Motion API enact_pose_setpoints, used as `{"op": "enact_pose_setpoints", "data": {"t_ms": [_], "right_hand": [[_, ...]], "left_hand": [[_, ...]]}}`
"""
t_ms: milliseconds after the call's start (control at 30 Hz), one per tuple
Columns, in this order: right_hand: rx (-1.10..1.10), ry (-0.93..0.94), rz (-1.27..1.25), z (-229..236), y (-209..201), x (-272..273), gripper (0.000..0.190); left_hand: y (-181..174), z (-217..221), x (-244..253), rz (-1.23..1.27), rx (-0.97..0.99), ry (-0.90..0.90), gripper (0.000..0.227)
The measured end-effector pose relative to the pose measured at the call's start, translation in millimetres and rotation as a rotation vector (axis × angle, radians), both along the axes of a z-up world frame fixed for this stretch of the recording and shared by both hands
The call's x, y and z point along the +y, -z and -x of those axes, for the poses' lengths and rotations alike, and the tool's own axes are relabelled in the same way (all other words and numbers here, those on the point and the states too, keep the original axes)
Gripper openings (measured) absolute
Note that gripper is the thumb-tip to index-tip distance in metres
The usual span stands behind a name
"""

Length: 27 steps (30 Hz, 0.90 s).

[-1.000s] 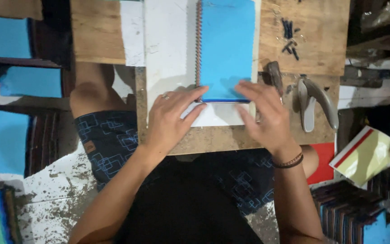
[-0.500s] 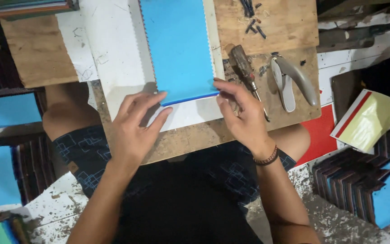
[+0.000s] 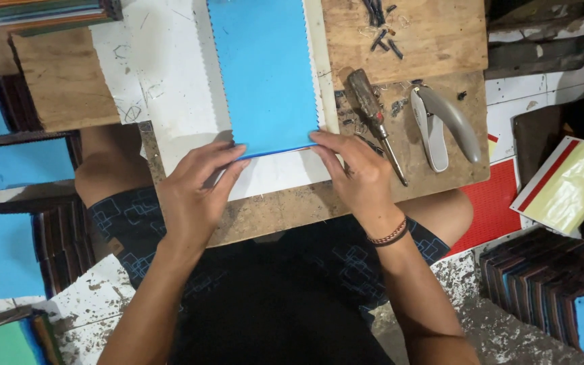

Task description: The person uses a handheld hole punch to create holes along the edge of a notebook cover. They then place a stack of blue paper sheets into the cover, align the edges, and secure the assembly with a binder clip.

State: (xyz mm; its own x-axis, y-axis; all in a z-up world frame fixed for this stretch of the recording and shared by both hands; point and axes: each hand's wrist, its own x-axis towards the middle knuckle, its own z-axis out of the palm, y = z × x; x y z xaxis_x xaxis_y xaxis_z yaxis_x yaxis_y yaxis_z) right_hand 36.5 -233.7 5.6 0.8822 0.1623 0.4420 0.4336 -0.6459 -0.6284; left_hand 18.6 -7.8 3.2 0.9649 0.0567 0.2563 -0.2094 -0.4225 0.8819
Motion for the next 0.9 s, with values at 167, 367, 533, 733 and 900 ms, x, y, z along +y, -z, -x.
{"op": "enact_pose_setpoints", "data": {"t_ms": [167,367,533,733,900], "right_hand": [[0.205,-0.027,-0.095,-5.0,-9.2,-3.3,0.020],[0.389,-0.104,-0.343,-25.4,-13.9,-30.4,0.027],[0.426,-0.101,-0.355,-55.6,-13.3,-21.2,0.036],[0.621,-0.108,-0.751,-103.2,14.8,-1.7,0.085],[0.687,-0.043,-1.011,-121.1,9.8,27.8,0.103]], "left_hand": [[4.4,0.4,2.5,-0.076,-0.017,0.016,0.021],[6.2,4.1,3.2,-0.093,-0.017,0.030,0.032],[-2.0,1.8,-1.5,-0.031,0.015,0.103,0.046],[6.3,-41.3,-16.4,0.415,0.190,0.141,0.064],[16.5,-84.3,-29.2,0.598,0.288,0.064,0.087]]}}
